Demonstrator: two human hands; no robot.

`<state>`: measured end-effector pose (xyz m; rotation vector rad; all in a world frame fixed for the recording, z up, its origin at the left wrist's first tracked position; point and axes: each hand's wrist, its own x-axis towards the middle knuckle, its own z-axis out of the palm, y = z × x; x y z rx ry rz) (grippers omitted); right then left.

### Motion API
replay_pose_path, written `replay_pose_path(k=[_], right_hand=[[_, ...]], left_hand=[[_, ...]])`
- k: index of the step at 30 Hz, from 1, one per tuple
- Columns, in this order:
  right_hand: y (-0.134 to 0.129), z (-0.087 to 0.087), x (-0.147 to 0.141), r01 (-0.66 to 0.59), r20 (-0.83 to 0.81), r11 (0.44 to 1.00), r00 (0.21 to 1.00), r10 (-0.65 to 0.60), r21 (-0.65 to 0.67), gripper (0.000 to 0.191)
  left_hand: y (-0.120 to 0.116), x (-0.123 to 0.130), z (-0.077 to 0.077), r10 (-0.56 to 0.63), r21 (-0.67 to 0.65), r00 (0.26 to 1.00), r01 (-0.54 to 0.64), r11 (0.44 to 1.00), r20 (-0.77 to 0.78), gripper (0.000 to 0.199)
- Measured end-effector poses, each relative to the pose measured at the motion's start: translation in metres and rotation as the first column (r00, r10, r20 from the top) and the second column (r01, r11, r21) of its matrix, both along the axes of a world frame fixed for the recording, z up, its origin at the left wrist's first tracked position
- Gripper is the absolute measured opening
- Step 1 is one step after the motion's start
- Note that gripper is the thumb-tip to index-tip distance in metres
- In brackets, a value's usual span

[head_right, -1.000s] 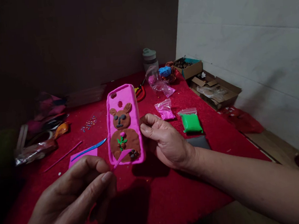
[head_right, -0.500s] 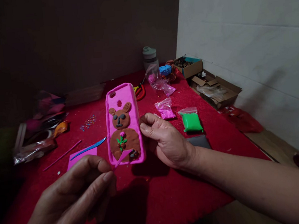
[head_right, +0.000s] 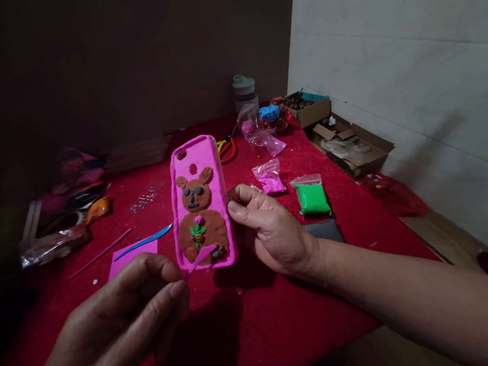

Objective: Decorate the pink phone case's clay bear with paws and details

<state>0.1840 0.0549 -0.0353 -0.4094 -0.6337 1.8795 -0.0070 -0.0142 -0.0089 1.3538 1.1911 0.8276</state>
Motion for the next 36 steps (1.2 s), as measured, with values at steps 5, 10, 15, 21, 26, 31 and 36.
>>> replay_pose_path(k=[5, 10, 15, 21, 26, 31, 36], right_hand=[[0.000, 0.000, 0.000, -0.010, -0.019, 1.000, 1.000, 0.010, 0.005, 0.013], [0.000, 0.002, 0.000, -0.012, -0.018, 1.000, 1.000, 0.012, 0.004, 0.013], [0.000, 0.001, -0.001, -0.017, -0.026, 1.000, 1.000, 0.017, 0.015, 0.013], [-0.001, 0.001, -0.001, -0.018, -0.017, 0.999, 1.000, 0.018, 0.036, 0.011], [0.000, 0.002, -0.001, -0.025, -0.012, 0.999, 1.000, 0.026, 0.048, 0.010], [0.000, 0.002, -0.002, -0.037, -0.011, 0.998, 0.999, 0.038, 0.046, 0.010], [0.000, 0.002, -0.002, -0.034, 0.001, 0.999, 0.999, 0.034, 0.022, 0.011]], left_hand=[[0.001, 0.003, 0.007, -0.002, 0.040, 0.998, 0.005, 0.999, -0.060, 0.013], [0.003, 0.003, 0.013, 0.023, 0.071, 0.993, -0.015, 0.997, -0.113, 0.015], [0.002, 0.002, 0.011, 0.011, 0.077, 0.996, -0.004, 0.997, -0.085, 0.013], [0.002, 0.001, 0.009, -0.019, 0.061, 0.998, 0.023, 0.998, -0.068, 0.014], [0.002, -0.001, 0.009, -0.028, 0.083, 0.996, 0.035, 0.996, -0.079, 0.015], [0.000, -0.006, 0.013, -0.055, 0.119, 0.986, 0.075, 0.990, -0.159, 0.013], [0.003, -0.004, 0.016, -0.069, 0.215, 0.966, 0.125, 0.969, -0.251, 0.009]])
